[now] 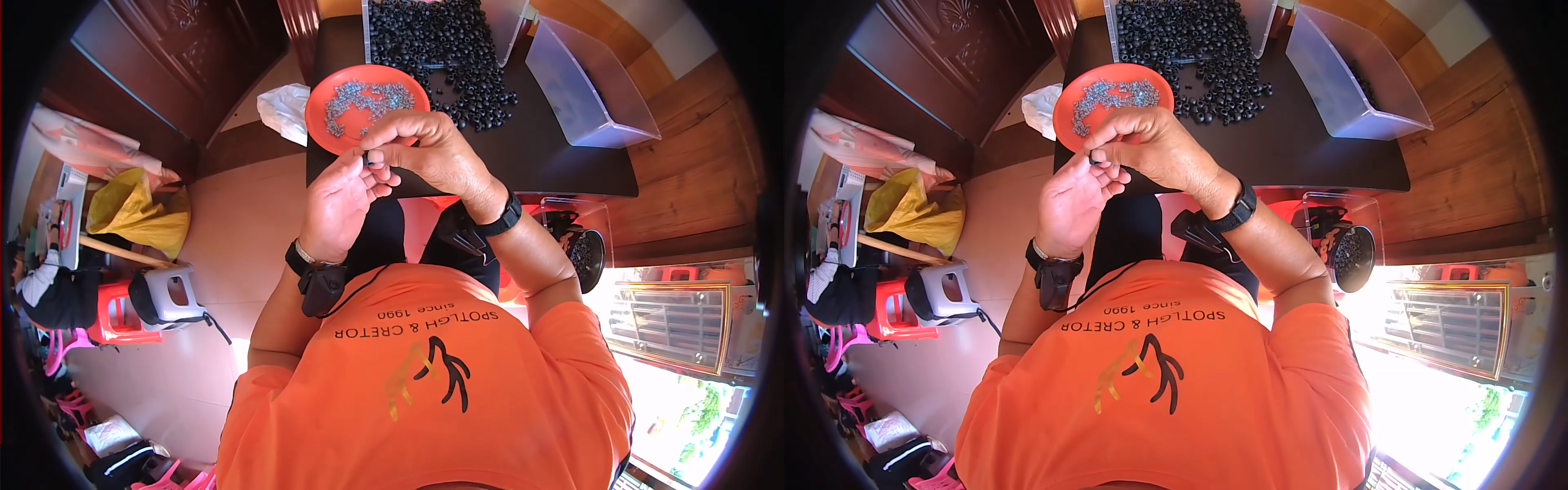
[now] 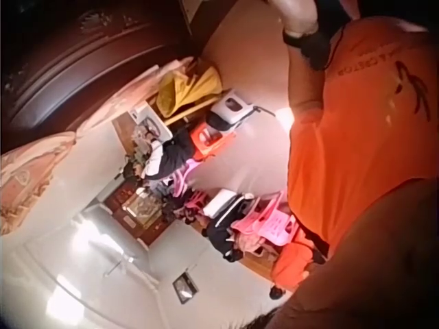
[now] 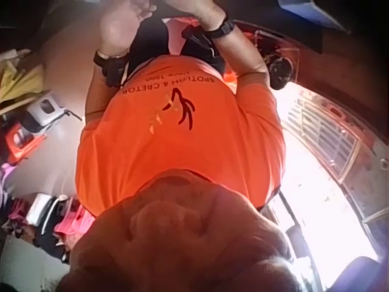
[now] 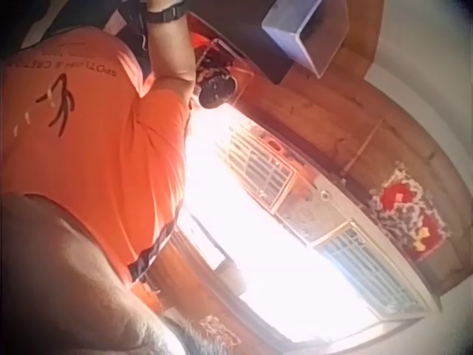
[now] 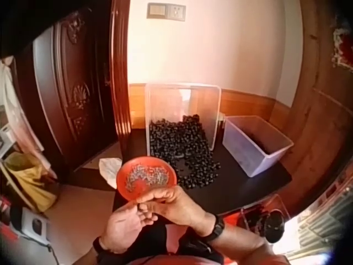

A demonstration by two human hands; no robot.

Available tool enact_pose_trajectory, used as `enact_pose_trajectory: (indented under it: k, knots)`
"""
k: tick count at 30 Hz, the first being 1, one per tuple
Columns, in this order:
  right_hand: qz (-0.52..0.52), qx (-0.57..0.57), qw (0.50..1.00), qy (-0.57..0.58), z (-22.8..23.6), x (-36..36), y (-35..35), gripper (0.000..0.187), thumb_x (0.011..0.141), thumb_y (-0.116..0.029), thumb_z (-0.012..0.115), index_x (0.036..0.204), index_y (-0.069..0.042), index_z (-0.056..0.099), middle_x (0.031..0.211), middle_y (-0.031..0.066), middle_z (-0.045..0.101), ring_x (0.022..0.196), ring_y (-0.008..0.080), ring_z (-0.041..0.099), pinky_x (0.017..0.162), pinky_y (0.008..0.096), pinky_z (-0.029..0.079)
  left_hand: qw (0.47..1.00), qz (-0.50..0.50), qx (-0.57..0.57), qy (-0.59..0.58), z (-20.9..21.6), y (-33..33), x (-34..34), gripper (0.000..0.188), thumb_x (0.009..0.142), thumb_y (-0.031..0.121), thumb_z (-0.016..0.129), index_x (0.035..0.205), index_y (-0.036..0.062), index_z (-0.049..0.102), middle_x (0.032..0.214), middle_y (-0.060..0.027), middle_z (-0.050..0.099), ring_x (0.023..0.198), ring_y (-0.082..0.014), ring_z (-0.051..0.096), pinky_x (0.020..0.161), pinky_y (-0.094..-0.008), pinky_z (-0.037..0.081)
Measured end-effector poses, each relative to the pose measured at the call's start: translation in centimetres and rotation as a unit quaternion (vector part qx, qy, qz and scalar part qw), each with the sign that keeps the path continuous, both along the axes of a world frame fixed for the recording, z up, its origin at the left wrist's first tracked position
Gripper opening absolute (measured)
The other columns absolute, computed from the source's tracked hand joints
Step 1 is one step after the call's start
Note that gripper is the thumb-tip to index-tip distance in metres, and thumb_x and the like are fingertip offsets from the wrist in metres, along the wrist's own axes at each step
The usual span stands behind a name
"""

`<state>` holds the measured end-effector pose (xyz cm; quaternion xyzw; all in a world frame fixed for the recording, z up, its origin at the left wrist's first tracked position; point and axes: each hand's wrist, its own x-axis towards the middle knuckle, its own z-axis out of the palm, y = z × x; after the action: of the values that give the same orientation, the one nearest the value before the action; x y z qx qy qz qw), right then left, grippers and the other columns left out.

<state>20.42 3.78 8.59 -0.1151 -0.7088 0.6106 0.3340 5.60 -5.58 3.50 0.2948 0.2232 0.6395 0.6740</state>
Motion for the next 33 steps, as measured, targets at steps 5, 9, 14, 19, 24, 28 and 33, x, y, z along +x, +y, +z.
enact_pose_trajectory:
  k: [5,9,14,19,24,28,33]
  knots:
    - [-0.022,0.018,0.999,-0.033,-0.2,0.4,-0.3,0.019,0.083,0.005,0.067,0.100,-0.001,0.070,0.096,0.0034,0.066,0.083,0.0095,0.063,0.075,0.0236,0.052,1.000,-0.003,0.003,-0.009,-0.1,-0.1,0.2,0.029,0.098,0.028,0.043,0.107,0.0047,0.058,0.096,-0.0059,0.061,0.095,-0.0214,0.060,0.087,-0.0344,0.044]
    - [-0.031,-0.019,0.999,-0.031,-0.2,0.8,-1.6,0.027,0.080,0.006,0.069,0.106,-0.003,0.069,0.099,0.0036,0.065,0.084,0.0104,0.062,0.077,0.0251,0.053,0.999,0.015,-0.027,-0.039,0.6,-0.4,0.7,0.029,0.098,0.026,0.043,0.113,0.0050,0.057,0.102,-0.0056,0.061,0.098,-0.0187,0.058,0.088,-0.0346,0.044]
    - [-0.077,-0.006,0.997,0.026,-1.6,0.9,-2.6,0.035,0.078,0.006,0.071,0.110,-0.005,0.068,0.103,0.0054,0.062,0.090,0.0116,0.061,0.076,0.0250,0.056,0.998,-0.009,-0.004,-0.055,0.3,-0.4,0.8,0.028,0.098,0.025,0.044,0.115,0.0059,0.057,0.109,-0.0046,0.060,0.101,-0.0156,0.056,0.090,-0.0348,0.043]
    - [-0.117,0.044,0.992,0.031,-1.8,1.1,-3.2,0.032,0.079,0.006,0.070,0.109,-0.004,0.068,0.104,0.0058,0.062,0.088,0.0109,0.061,0.077,0.0240,0.056,0.999,0.017,-0.032,-0.037,0.9,-0.6,1.7,0.030,0.098,0.027,0.044,0.115,0.0054,0.057,0.113,-0.0048,0.057,0.105,-0.0155,0.054,0.093,-0.0359,0.042]
    - [-0.102,-0.032,0.992,0.069,-2.5,1.4,-2.8,0.022,0.086,0.004,0.064,0.108,-0.002,0.067,0.099,0.0051,0.064,0.081,0.0093,0.061,0.075,0.0232,0.056,0.999,0.006,-0.039,-0.007,1.2,-0.8,1.9,0.032,0.098,0.029,0.043,0.114,0.0044,0.056,0.107,-0.0066,0.058,0.102,-0.0187,0.055,0.092,-0.0359,0.041]
    - [-0.058,-0.093,0.994,0.024,-1.8,2.0,-2.4,0.018,0.091,0.002,0.059,0.106,-0.001,0.067,0.093,0.0041,0.066,0.077,0.0071,0.060,0.068,0.0212,0.053,0.999,-0.026,-0.021,0.013,0.8,-0.7,1.7,0.033,0.098,0.029,0.042,0.114,0.0038,0.056,0.104,-0.0080,0.060,0.100,-0.0206,0.056,0.089,-0.0356,0.041]
    - [-0.041,-0.091,0.995,0.031,-2.0,2.3,-2.3,0.017,0.091,0.001,0.058,0.106,-0.002,0.068,0.092,0.0033,0.067,0.075,0.0066,0.059,0.068,0.0206,0.052,0.999,-0.036,-0.038,0.002,0.8,-0.7,1.8,0.033,0.098,0.029,0.042,0.114,0.0037,0.056,0.104,-0.0077,0.059,0.100,-0.0204,0.056,0.089,-0.0352,0.041]
